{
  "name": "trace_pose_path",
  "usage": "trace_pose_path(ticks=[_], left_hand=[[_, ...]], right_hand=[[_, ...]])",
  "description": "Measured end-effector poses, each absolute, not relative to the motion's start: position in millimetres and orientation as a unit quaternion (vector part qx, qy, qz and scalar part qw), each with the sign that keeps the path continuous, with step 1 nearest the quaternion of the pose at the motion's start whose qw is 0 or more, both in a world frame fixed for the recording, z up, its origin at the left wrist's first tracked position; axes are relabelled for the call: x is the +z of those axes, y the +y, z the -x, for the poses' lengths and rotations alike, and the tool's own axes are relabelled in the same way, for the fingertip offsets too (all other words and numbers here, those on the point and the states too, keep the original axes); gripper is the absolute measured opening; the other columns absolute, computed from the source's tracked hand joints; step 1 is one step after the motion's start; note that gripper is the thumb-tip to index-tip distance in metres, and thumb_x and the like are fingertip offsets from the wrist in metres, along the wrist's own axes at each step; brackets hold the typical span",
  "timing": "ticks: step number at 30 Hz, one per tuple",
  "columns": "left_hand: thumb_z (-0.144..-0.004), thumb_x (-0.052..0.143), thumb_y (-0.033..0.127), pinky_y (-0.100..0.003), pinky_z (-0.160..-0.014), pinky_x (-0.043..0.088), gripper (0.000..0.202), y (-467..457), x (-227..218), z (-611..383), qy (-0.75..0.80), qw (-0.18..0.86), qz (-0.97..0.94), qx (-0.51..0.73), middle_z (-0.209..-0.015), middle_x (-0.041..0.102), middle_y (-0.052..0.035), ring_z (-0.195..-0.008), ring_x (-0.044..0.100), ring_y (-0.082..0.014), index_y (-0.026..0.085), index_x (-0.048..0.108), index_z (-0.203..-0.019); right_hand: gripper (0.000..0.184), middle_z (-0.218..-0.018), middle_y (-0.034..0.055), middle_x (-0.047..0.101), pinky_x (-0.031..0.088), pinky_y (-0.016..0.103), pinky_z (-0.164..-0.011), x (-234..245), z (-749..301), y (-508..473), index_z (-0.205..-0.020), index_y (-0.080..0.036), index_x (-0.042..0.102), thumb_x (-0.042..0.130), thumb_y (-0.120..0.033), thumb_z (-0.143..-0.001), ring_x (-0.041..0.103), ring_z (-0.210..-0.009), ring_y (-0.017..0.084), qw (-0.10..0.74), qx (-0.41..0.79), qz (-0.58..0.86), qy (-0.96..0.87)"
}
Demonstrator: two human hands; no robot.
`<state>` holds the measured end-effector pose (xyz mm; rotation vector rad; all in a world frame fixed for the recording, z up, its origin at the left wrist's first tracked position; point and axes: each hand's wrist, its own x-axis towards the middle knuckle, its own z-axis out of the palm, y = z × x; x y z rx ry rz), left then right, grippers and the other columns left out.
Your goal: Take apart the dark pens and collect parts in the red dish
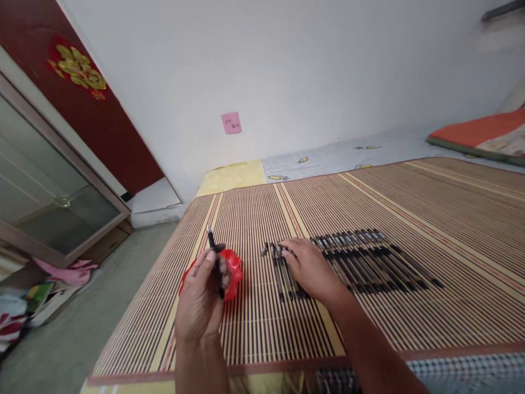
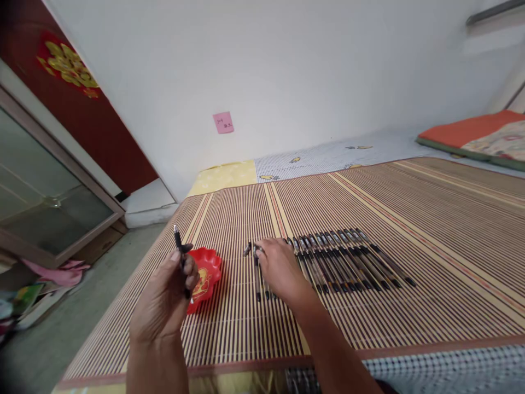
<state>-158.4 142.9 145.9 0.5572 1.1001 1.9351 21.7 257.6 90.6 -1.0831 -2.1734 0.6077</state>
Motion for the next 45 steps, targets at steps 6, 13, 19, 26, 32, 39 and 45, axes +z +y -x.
trace_pose_path(ticks=[6,13,19,26,32,39,45], left_hand=[[-0.067,0.089,0.032,-0.016,-0.046,0.042,0.039,141.8,143.5,168.4,0.412,0.412,-0.218,0.783,-0.065,0.059,0.0006,-0.056,0.051,-0.0086,0.010,0.068,-0.092],[-0.064,0.088,0.027,-0.017,-0.047,0.042,0.038,144.9,134.5,176.7,0.376,0.444,-0.182,0.793,-0.069,0.060,-0.0004,-0.059,0.051,-0.0087,0.008,0.072,-0.093],[-0.067,0.086,0.027,-0.018,-0.048,0.042,0.032,147.8,128.3,178.9,0.337,0.482,-0.165,0.792,-0.071,0.060,-0.0007,-0.059,0.052,-0.0088,0.010,0.071,-0.091],[-0.065,0.089,0.023,-0.017,-0.050,0.043,0.035,153.2,124.7,170.9,0.347,0.484,-0.181,0.782,-0.071,0.061,0.0010,-0.061,0.054,-0.0089,0.013,0.068,-0.091],[-0.067,0.089,0.025,-0.018,-0.053,0.046,0.037,156.5,124.8,160.5,0.395,0.473,-0.209,0.759,-0.073,0.066,-0.0008,-0.061,0.057,-0.0088,0.013,0.069,-0.096],[-0.080,0.082,0.037,-0.017,-0.054,0.045,0.031,159.0,119.8,138.9,0.451,0.495,-0.334,0.664,-0.071,0.064,0.0003,-0.060,0.055,-0.0074,0.014,0.072,-0.100],[-0.092,0.069,0.039,-0.020,-0.057,0.044,0.026,160.4,119.0,119.9,0.477,0.491,-0.457,0.567,-0.073,0.059,0.0012,-0.062,0.053,-0.0077,0.017,0.073,-0.104]], right_hand=[[0.041,-0.127,0.0145,0.071,0.041,0.041,-0.098,72.5,26.6,279.8,-0.126,-0.014,0.070,0.043,-0.010,-0.096,0.058,-0.123,0.031,0.106,0.102,0.430,-0.890],[0.033,-0.117,0.0187,0.071,0.031,0.047,-0.103,61.9,58.4,282.0,-0.106,-0.011,0.073,0.042,-0.007,-0.095,0.056,-0.118,0.032,0.047,0.059,0.403,-0.912],[0.028,-0.115,0.0140,0.072,0.039,0.042,-0.096,54.0,49.8,249.0,-0.106,-0.015,0.072,0.046,-0.010,-0.096,0.063,-0.113,0.030,0.030,0.079,0.376,-0.923],[0.032,-0.111,0.0166,0.072,0.044,0.045,-0.096,46.9,51.0,214.4,-0.114,-0.011,0.067,0.047,-0.002,-0.090,0.067,-0.110,0.031,0.031,0.097,0.380,-0.920],[0.036,-0.110,0.0107,0.074,0.050,0.038,-0.090,59.1,11.1,222.3,-0.115,-0.017,0.068,0.054,-0.006,-0.083,0.069,-0.099,0.024,0.261,0.300,0.385,-0.833],[0.033,-0.095,0.0051,0.074,0.055,0.032,-0.079,107.1,-65.6,245.2,-0.108,-0.020,0.073,0.074,-0.033,-0.077,0.068,-0.086,0.019,0.530,0.520,0.393,-0.543],[0.023,-0.092,0.0034,0.072,0.055,0.028,-0.074,129.9,-70.1,238.5,-0.095,-0.021,0.070,0.079,-0.029,-0.075,0.066,-0.085,0.016,0.624,0.587,0.289,-0.427]])
